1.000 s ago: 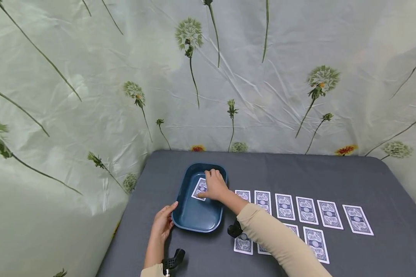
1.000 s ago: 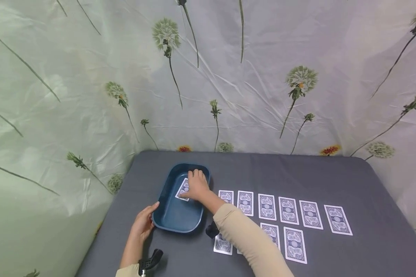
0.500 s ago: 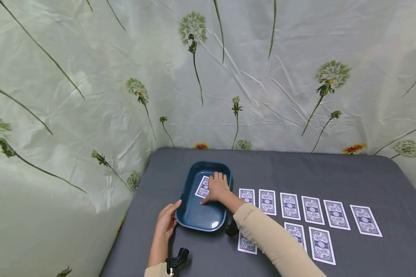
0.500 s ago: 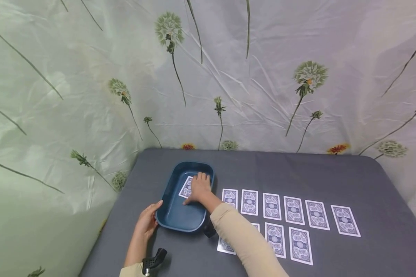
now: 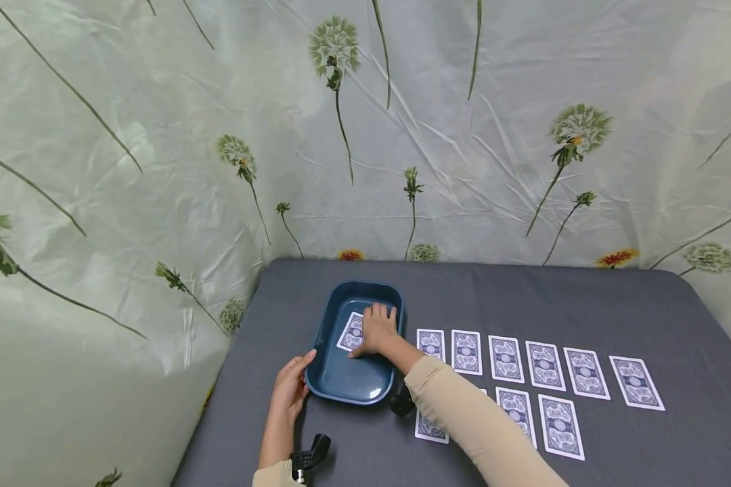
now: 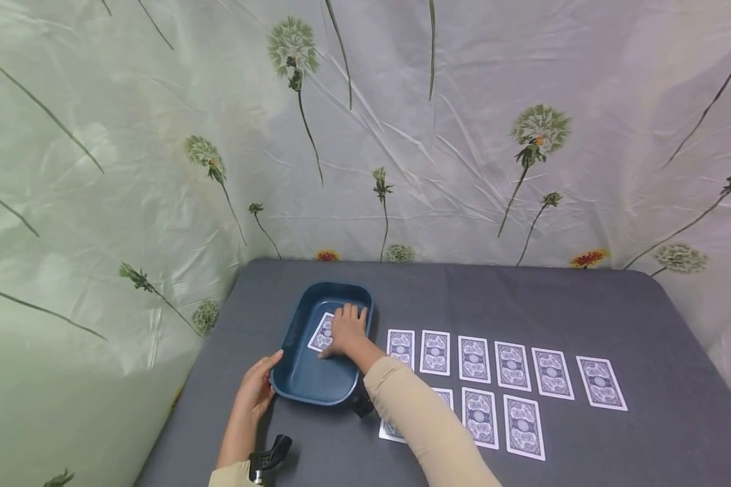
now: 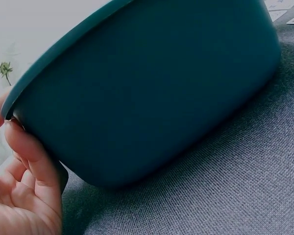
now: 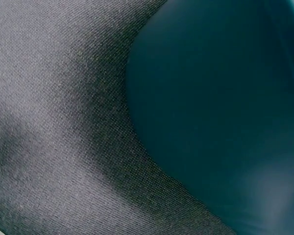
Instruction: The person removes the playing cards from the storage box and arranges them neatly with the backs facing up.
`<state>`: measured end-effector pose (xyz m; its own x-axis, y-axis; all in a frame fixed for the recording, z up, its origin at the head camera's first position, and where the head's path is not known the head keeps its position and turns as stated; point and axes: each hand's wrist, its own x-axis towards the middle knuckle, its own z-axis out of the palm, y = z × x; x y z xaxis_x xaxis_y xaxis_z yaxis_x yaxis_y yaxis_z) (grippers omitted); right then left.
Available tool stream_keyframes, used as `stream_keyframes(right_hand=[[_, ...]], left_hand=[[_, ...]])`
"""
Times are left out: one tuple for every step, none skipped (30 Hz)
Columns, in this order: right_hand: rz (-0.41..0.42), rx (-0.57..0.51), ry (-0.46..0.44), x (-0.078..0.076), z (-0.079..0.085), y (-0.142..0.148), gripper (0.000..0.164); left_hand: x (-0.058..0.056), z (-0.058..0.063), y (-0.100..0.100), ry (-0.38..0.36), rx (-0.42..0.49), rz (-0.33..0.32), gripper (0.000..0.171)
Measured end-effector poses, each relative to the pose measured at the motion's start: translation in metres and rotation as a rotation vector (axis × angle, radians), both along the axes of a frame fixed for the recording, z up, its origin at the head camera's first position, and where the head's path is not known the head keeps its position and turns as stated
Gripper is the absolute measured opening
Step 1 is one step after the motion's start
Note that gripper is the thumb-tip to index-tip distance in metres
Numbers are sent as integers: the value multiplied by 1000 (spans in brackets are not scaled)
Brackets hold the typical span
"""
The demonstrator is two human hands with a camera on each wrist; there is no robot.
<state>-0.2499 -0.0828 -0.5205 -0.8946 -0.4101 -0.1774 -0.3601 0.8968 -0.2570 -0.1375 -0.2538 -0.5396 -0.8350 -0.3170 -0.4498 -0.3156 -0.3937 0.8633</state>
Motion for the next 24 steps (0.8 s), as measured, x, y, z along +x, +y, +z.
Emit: stream_keyframes(right_hand=[[1,-13,-1,0,1,0,106],[4,-26,-5,0,2,1,105],[7,-47,-9,1,3,1,104],[14,-61,-8,1,5,2,103],[21,-82,-5,2,6,2,102],[31,-103,3,2,8,3,102],[46,-116,15,3,11,3,101],[62,-128,30,3,14,4,101],[81,-147,52,3,17,6,100],[99,-163,80,3,21,9,99],[118,-188,101,3,26,12,98],[138,-206,123,3,31,16,97],[156,-232,139,3,36,21,95],[173,-261,154,3,42,27,93],[187,-285,162,2,47,32,92],[200,-311,163,2,52,38,92],[211,-332,161,2,57,44,92],[223,-344,165,3,61,50,92],[233,-357,168,3,64,56,92],[243,-356,170,3,67,62,93],[251,-359,174,4,70,67,93],[259,-363,178,4,73,73,93],[264,-359,187,5,75,79,93],[264,-359,195,6,78,86,93]], left_hand=[[0,0,0,2,1,1,35],[0,0,0,3,2,2,35],[0,1,0,4,3,3,35],[0,0,1,5,3,3,35],[0,0,0,7,4,3,35],[0,0,0,9,0,2,35],[0,0,0,9,-2,6,35],[0,-1,0,7,-7,10,35],[1,-1,-1,6,-10,15,35],[1,-2,-1,4,-16,18,35],[1,-2,0,0,-21,21,35],[1,-3,0,-3,-27,23,35],[1,-3,1,-6,-29,25,35],[0,-3,1,-5,-34,20,35],[0,-3,2,-2,-33,15,35],[0,-3,2,3,-31,12,35],[0,-3,2,8,-24,9,35],[0,-3,2,12,-18,6,35],[-1,-3,2,16,-15,4,35],[0,-3,2,17,-11,6,35],[0,-3,2,16,-5,11,35],[0,-2,2,13,-2,15,36],[0,-2,2,10,-3,14,36],[0,-2,2,8,-9,10,36]])
